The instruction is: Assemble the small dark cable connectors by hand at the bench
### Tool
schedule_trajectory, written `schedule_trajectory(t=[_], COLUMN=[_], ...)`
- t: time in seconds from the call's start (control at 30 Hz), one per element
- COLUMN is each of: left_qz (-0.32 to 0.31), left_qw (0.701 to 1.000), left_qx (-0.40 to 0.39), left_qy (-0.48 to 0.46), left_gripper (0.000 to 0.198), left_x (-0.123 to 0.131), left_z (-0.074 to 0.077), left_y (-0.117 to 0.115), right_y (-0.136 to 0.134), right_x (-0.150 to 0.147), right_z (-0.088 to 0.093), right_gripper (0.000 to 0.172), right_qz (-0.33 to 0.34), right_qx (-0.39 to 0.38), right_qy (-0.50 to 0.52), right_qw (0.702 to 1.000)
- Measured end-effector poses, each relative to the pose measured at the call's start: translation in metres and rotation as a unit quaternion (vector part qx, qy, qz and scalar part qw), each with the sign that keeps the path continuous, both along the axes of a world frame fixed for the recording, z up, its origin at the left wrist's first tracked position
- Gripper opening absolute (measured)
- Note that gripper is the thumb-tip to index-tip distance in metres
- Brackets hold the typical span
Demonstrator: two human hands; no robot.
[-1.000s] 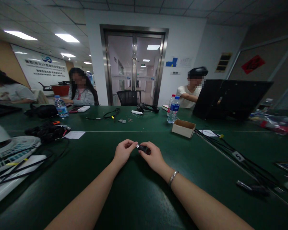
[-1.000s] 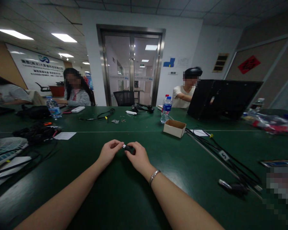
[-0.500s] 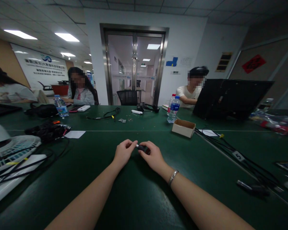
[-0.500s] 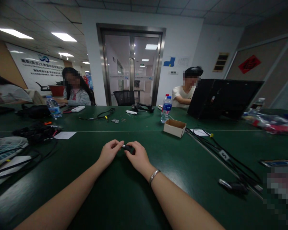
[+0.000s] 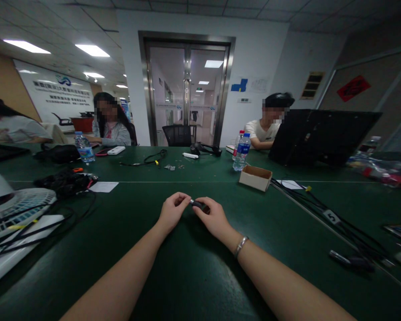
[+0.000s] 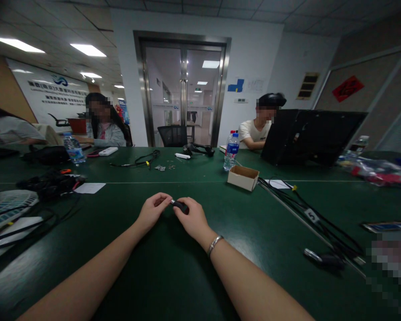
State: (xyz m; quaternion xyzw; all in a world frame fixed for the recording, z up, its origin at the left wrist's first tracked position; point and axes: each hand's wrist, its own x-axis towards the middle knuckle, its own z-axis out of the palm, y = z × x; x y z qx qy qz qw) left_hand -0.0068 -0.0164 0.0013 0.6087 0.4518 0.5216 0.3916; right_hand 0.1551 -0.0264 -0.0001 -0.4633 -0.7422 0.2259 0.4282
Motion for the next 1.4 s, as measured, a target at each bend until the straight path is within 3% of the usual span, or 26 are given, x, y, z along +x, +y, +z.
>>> schedule_trajectory(t=[0.4,0.6,1.1,1.4], left_qz=[-0.028,0.005,-0.021,-0.003], left_qw=[0.996,0.993,0.992,0.996], left_qx=[-0.056,-0.086,-0.041,-0.071], left_qy=[-0.060,-0.086,-0.115,-0.045], left_gripper=[0.029,0.038,0.035,0.038], left_x=[0.0015,0.0020,0.0007,0.0004], left_z=[0.0081,0.0071,0.0040,0.0027], left_y=[-0.0041,-0.0036,-0.0013,-0.0017], right_y=[-0.0006,-0.0007,-0.0008,-0.0012], right_x=[0.0013,0.0007,-0.0003,0.0001], right_z=[0.0008,0.0010,0.0016,0.0026], right_gripper=[0.021,0.021,0.019,0.019], right_qz=[0.003,0.001,-0.001,-0.002], right_qx=[-0.008,-0.002,-0.005,0.001], right_qy=[0.015,0.005,0.008,-0.004], right_qw=[1.000,1.000,1.000,1.000])
